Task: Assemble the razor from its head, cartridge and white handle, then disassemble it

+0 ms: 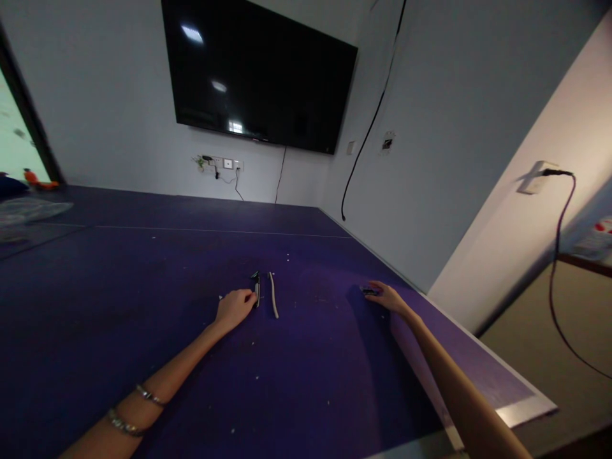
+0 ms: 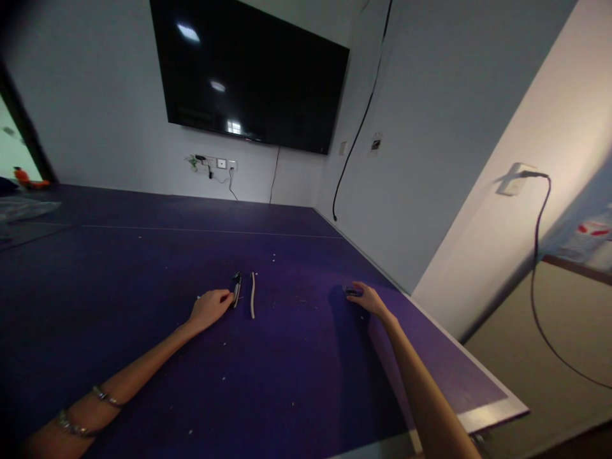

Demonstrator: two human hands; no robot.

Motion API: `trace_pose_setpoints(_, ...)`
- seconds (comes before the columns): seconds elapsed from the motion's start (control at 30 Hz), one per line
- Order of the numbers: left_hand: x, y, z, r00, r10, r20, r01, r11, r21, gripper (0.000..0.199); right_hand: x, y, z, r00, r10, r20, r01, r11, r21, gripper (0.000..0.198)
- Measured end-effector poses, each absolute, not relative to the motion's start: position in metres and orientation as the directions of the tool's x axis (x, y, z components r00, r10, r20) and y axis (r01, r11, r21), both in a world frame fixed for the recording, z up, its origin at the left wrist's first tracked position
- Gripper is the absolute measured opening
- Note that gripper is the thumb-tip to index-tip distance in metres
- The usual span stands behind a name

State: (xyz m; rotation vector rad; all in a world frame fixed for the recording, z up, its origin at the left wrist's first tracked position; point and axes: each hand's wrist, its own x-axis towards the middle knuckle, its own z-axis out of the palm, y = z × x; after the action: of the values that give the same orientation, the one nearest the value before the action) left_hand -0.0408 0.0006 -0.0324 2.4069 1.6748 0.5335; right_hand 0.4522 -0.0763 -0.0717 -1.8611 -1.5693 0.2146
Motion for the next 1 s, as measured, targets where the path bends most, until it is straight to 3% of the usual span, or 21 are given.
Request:
trace_pose_setpoints(0.27, -0.04, 0.001, -0.035, 0.326, 0.922, 0.208, 0.866, -0.379, 0.326, 0.038, 0.419, -0.077, -0.055, 0.274, 0.894, 0.355, 0.862, -0.065, -0.502, 0.053)
trace_pose_setpoints(0.57, -0.04, -0.001, -0.034, 0.308, 0.93, 0.202, 0.868, -0.361, 0.342, 0.038, 0.3, -0.027, -0.038, 0.05, 0.896, 0.442, 0.867, 0.181, -0.465, 0.052)
trace_pose_setpoints(0.73, -0.04, -0.003, -0.034, 0.312, 0.928, 0.202, 0.863, -0.366, 0.348, 0.037, 0.23, -0.005, -0.04, -0.048, 0.91, 0.412, 0.865, 0.244, -0.438, 0.055)
trace_pose_setpoints(1.0, -0.039, -0.003, -0.036, 0.316, 0.925, 0.212, 0.866, -0.372, 0.333, 0.037, 0.186, 0.002, -0.042, -0.055, 0.93, 0.362, 0.882, 0.216, -0.419, 0.056)
